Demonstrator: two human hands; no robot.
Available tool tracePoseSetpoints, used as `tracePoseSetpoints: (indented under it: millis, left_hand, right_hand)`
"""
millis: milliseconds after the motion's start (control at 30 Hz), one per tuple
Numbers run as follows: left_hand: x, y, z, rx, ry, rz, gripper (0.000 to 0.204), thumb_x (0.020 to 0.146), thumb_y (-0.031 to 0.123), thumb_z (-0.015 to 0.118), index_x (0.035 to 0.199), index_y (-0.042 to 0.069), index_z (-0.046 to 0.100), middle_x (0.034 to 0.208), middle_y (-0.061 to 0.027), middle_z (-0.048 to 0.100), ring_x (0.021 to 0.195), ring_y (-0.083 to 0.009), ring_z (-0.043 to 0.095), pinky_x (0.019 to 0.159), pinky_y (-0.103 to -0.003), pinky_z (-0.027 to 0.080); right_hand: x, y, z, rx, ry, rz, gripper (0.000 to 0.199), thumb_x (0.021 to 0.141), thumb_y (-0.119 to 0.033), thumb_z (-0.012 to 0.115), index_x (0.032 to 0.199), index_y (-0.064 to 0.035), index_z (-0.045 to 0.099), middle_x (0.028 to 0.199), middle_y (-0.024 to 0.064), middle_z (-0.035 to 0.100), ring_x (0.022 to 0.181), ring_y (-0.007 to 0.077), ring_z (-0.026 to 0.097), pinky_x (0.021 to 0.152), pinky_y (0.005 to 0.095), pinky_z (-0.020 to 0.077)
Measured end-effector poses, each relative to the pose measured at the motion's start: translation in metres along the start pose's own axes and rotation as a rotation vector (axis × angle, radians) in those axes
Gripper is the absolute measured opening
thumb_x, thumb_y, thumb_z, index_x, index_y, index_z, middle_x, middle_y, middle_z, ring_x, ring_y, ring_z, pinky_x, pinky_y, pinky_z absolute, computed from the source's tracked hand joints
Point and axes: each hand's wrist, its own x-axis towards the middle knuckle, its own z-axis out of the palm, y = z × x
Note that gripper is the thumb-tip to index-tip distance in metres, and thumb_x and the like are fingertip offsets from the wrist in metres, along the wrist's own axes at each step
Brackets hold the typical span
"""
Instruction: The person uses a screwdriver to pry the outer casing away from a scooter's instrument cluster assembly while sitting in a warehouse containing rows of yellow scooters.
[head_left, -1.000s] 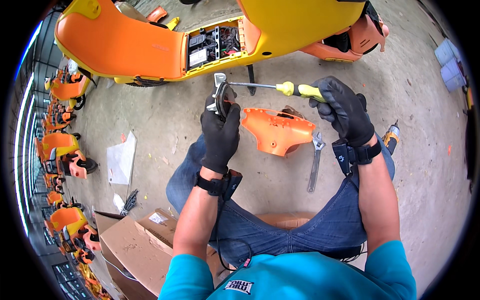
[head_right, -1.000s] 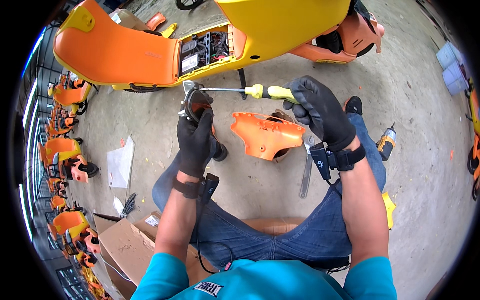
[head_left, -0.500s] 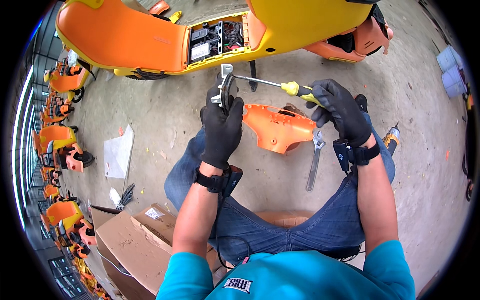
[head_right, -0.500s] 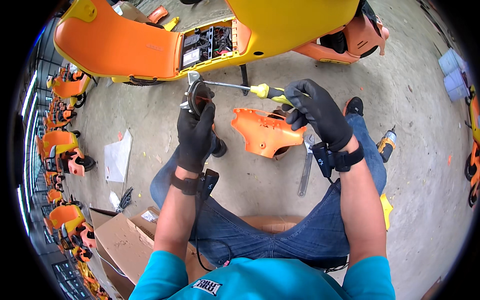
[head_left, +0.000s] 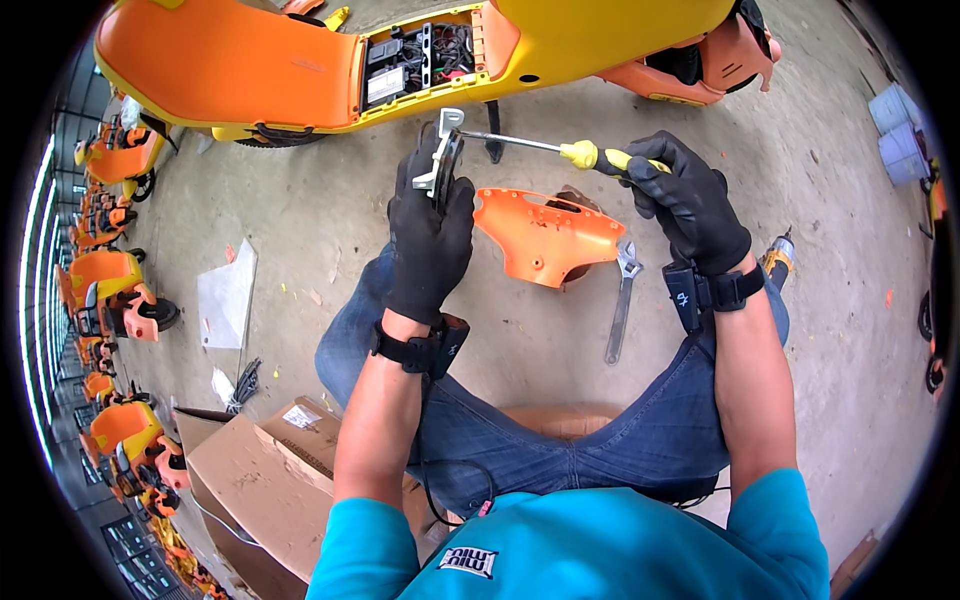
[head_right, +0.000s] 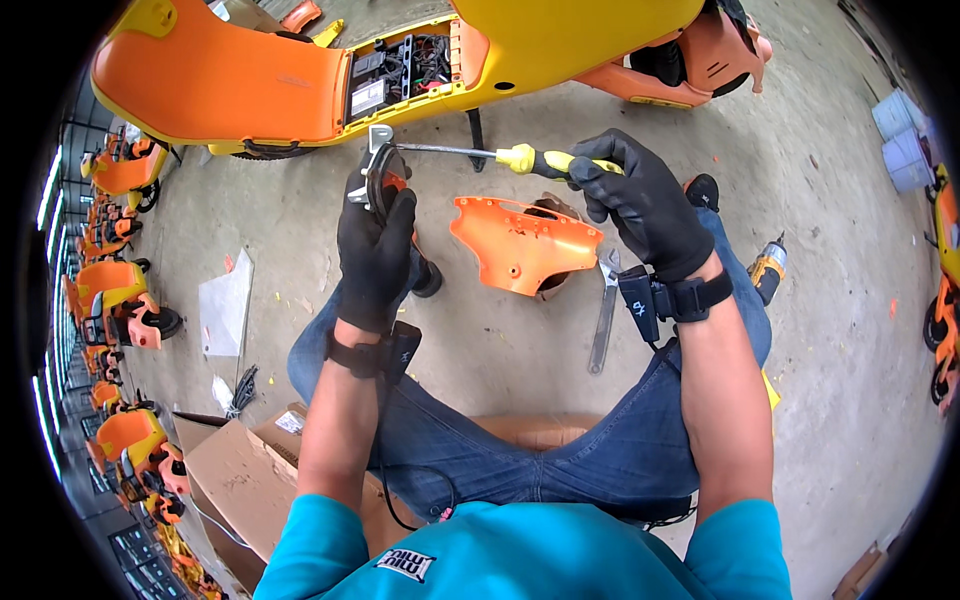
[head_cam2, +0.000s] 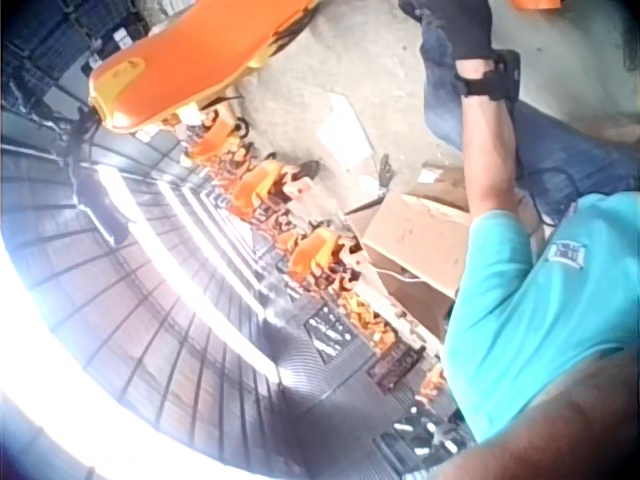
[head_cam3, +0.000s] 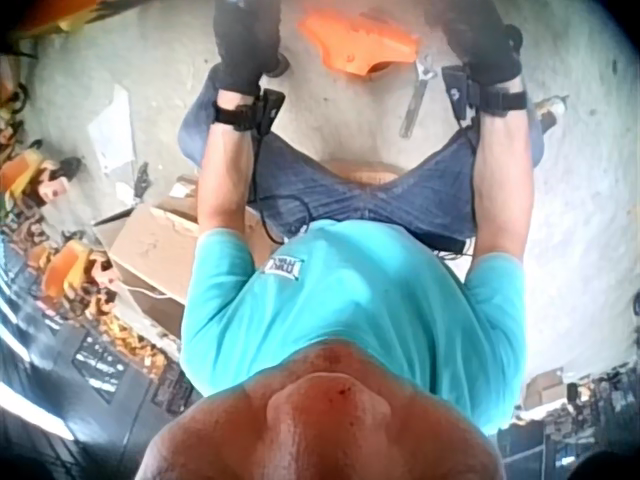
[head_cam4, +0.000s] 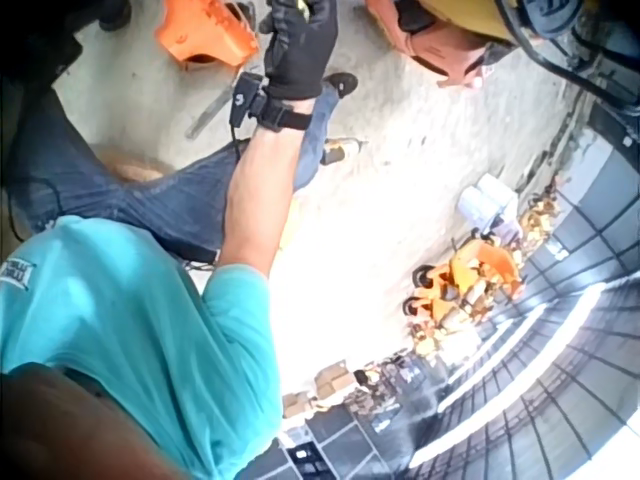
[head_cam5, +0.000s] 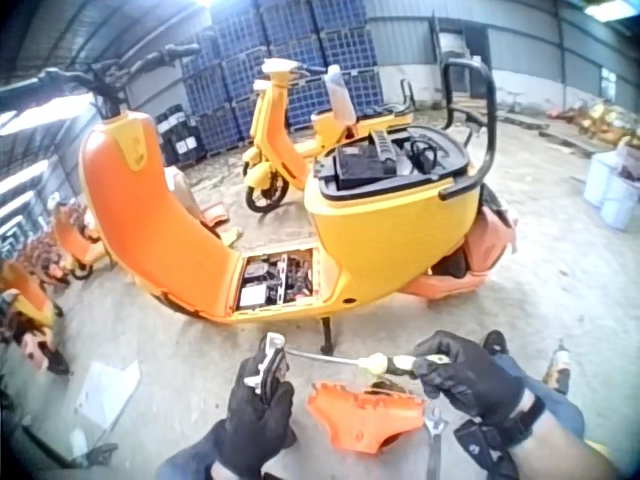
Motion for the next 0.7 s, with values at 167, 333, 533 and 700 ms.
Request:
tracePoseSetpoints:
  millis: [167, 333, 533, 700]
  left_hand:
    - [0.002, 0.005, 0.002, 0.040, 0.013, -0.061, 0.033, 0.092, 0.009, 0.059, 0.124, 0.000, 0.055, 0.098, -0.0036, 0.062, 0.086, -0.0118, 0.056, 0.078, -0.028, 0.046]
    - [0.003, -0.001, 0.000, 0.089, 0.049, 0.016, 0.050, 0.087, 0.002, 0.059, 0.136, -0.001, 0.050, 0.099, -0.0093, 0.057, 0.070, -0.0174, 0.053, 0.068, -0.032, 0.047]
    - [0.003, 0.005, 0.004, 0.010, 0.024, -0.075, 0.050, 0.087, 0.003, 0.059, 0.136, -0.001, 0.050, 0.093, -0.0072, 0.055, 0.073, -0.0153, 0.051, 0.071, -0.031, 0.046]
    - [0.003, 0.000, 0.005, 0.021, 0.042, -0.066, 0.050, 0.086, 0.003, 0.060, 0.135, 0.000, 0.051, 0.091, -0.0064, 0.054, 0.074, -0.0145, 0.051, 0.072, -0.031, 0.046]
  right_hand:
    - [0.001, -0.004, 0.023, 0.036, 0.190, -0.103, 0.030, 0.096, -0.018, 0.064, 0.122, -0.0041, 0.058, 0.106, 0.0055, 0.063, 0.080, 0.0072, 0.058, 0.075, 0.0220, 0.0497]
    - [-0.007, -0.016, 0.030, -0.135, 0.192, 0.117, 0.035, 0.104, -0.034, 0.052, 0.122, -0.0042, 0.058, 0.101, 0.0050, 0.064, 0.076, 0.0070, 0.056, 0.069, 0.0222, 0.0471]
    - [0.001, -0.001, 0.011, 0.054, 0.078, -0.103, 0.029, 0.101, -0.024, 0.055, 0.120, -0.0018, 0.054, 0.099, 0.0090, 0.063, 0.072, 0.0107, 0.054, 0.066, 0.0266, 0.0482]
    - [0.003, 0.006, 0.018, 0.155, 0.168, -0.130, 0.026, 0.101, -0.019, 0.055, 0.121, -0.0012, 0.054, 0.101, 0.0087, 0.063, 0.081, 0.0117, 0.061, 0.069, 0.0265, 0.0511]
